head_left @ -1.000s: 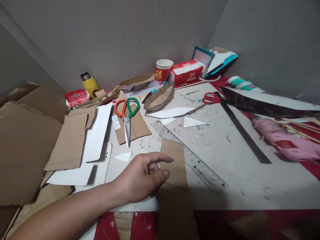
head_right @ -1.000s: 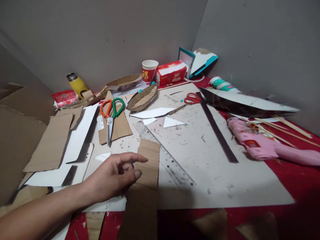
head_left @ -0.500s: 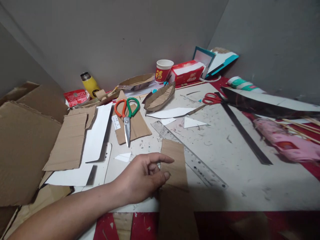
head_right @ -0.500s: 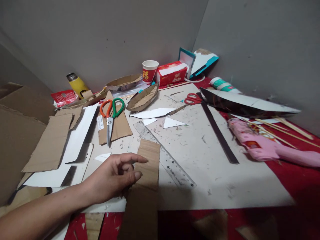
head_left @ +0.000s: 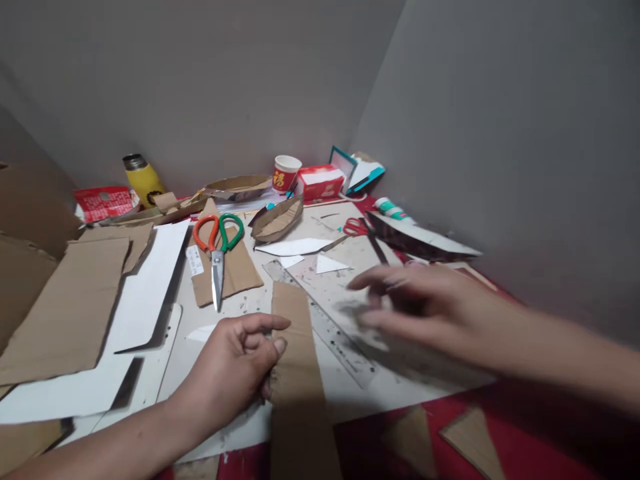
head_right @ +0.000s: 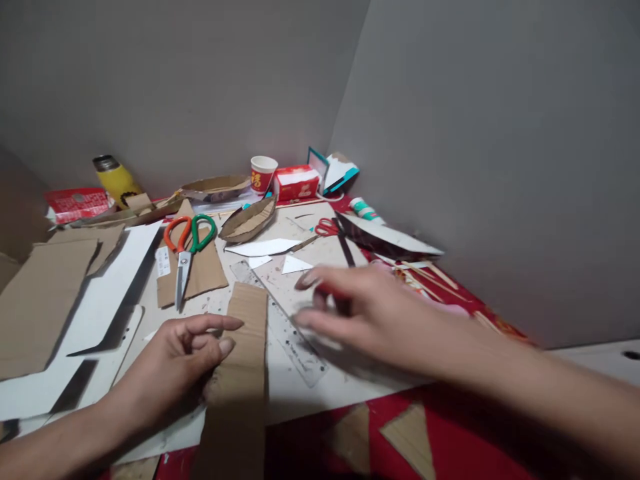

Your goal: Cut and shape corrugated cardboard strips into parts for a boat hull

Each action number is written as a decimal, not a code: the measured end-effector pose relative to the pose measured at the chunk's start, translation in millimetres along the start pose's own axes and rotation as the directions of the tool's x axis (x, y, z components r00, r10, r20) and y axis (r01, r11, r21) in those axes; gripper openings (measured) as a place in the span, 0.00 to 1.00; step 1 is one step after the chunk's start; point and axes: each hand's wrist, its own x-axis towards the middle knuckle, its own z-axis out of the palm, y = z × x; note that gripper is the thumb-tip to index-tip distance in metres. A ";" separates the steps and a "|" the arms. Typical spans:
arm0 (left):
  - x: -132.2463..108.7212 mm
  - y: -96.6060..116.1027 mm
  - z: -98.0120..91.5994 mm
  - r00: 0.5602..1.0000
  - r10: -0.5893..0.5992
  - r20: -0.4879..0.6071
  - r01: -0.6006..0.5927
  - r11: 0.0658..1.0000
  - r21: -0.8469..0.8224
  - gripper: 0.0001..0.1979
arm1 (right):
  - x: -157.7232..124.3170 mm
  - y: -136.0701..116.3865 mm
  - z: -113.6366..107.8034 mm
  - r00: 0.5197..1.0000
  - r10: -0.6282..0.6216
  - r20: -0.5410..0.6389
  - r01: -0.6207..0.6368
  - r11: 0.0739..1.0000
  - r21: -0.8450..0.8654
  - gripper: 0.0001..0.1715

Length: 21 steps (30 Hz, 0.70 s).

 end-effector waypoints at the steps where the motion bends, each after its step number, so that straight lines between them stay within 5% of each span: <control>1: 0.1 -0.3 0.3 1.000 0.012 -0.019 -0.012 1.000 0.002 0.21 | 0.9 -3.0 5.9 1.000 -0.028 0.000 0.028 0.991 -0.132 0.23; 5: -0.3 -0.1 1.7 0.993 0.041 -0.109 -0.039 0.999 0.019 0.22 | 10.4 -10.3 32.8 0.994 -0.089 0.067 0.111 0.849 -0.516 0.33; 11: -3.5 3.6 2.1 0.970 0.130 -0.204 -0.123 0.991 0.048 0.23 | 14.2 -14.8 36.9 0.989 -0.098 0.108 0.142 0.819 -0.556 0.32; 17: -0.7 -1.4 -1.0 0.969 0.109 -0.221 -0.107 0.994 0.021 0.29 | 10.3 -20.6 28.1 0.994 -0.068 0.091 0.110 0.773 -0.625 0.11; 21: 1.8 -6.2 -1.2 0.971 0.103 -0.216 -0.102 0.995 0.018 0.32 | 14.6 -26.4 22.2 0.986 -0.112 0.125 0.168 0.645 -0.745 0.09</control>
